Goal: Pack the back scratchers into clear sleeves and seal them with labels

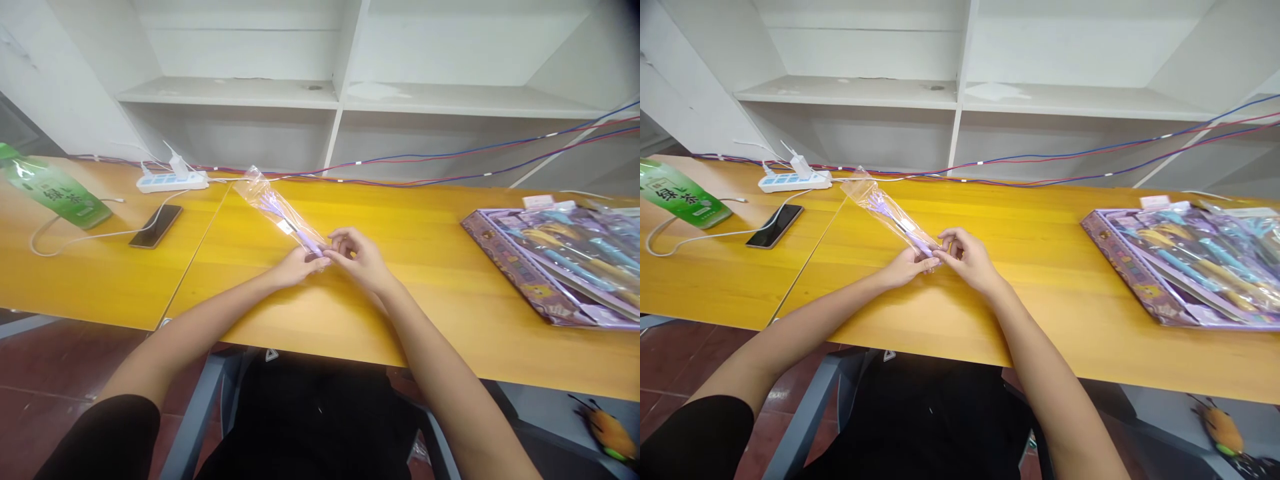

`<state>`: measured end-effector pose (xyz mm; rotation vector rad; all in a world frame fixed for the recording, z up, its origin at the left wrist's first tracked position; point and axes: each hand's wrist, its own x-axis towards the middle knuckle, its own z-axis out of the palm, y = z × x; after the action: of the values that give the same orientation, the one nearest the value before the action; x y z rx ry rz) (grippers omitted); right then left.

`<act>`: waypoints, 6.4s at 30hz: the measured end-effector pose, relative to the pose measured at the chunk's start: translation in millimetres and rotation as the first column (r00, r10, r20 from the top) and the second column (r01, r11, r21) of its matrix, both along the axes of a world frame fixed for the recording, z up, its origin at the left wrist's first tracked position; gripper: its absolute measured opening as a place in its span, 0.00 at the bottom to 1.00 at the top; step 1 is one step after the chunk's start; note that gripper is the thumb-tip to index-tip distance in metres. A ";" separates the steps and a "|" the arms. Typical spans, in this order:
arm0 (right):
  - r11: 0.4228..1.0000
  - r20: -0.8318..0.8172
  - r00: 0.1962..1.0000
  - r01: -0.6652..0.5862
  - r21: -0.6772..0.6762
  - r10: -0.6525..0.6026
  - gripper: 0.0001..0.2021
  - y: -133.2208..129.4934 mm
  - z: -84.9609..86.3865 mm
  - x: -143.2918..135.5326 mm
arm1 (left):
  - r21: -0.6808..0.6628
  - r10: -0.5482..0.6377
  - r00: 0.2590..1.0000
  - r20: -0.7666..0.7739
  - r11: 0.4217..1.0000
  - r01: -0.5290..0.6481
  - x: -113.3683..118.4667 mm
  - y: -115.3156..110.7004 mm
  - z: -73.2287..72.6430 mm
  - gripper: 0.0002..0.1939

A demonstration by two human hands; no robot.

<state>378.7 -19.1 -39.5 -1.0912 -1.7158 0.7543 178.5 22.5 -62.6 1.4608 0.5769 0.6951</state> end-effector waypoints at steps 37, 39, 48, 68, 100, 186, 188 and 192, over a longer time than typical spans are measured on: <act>0.916 -0.085 0.980 -0.197 -0.349 0.178 0.22 3.9 0.3 4.7 | 0.122 0.048 0.984 -0.171 0.992 -0.027 -10.5 15.3 1.8 0.14; 0.915 -0.086 0.978 -0.210 -0.345 0.192 0.21 4.2 0.9 5.3 | 0.123 0.040 0.983 -0.180 0.992 -0.018 -10.6 16.0 3.6 0.13; 0.908 -0.068 0.969 -0.245 -0.339 0.236 0.19 5.7 1.9 10.3 | 0.151 -0.015 0.986 -0.167 0.988 0.040 -14.9 20.7 8.8 0.14; 0.924 -0.292 0.956 -0.125 -0.363 0.014 0.23 7.5 3.3 4.2 | 0.213 -0.153 0.933 -0.326 0.949 0.230 -15.5 -0.6 22.4 0.18; 0.793 -0.251 0.927 -0.369 -0.486 0.278 0.23 -4.7 -0.3 -9.8 | 0.168 0.481 0.867 0.131 0.851 -0.498 -14.2 31.6 -0.1 0.08; 0.964 -0.211 0.942 0.240 -0.113 -0.259 0.23 49.5 -16.1 0.2 | -0.069 0.399 0.912 0.100 0.917 -0.394 -15.0 39.3 -13.0 0.14; 0.972 -0.233 0.945 0.209 -0.108 -0.229 0.24 48.2 -15.8 -3.4 | -0.116 0.384 0.916 0.116 0.921 -0.371 -14.6 38.2 -9.3 0.15; 0.982 -0.203 0.961 0.177 -0.069 -0.188 0.23 46.0 -18.2 -4.7 | -0.154 0.341 0.928 0.153 0.935 -0.318 -13.4 33.8 0.6 0.15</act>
<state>374.1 26.9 -57.7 -1.1445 -1.4056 0.7691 165.2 56.4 -61.9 1.1795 0.7235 1.0243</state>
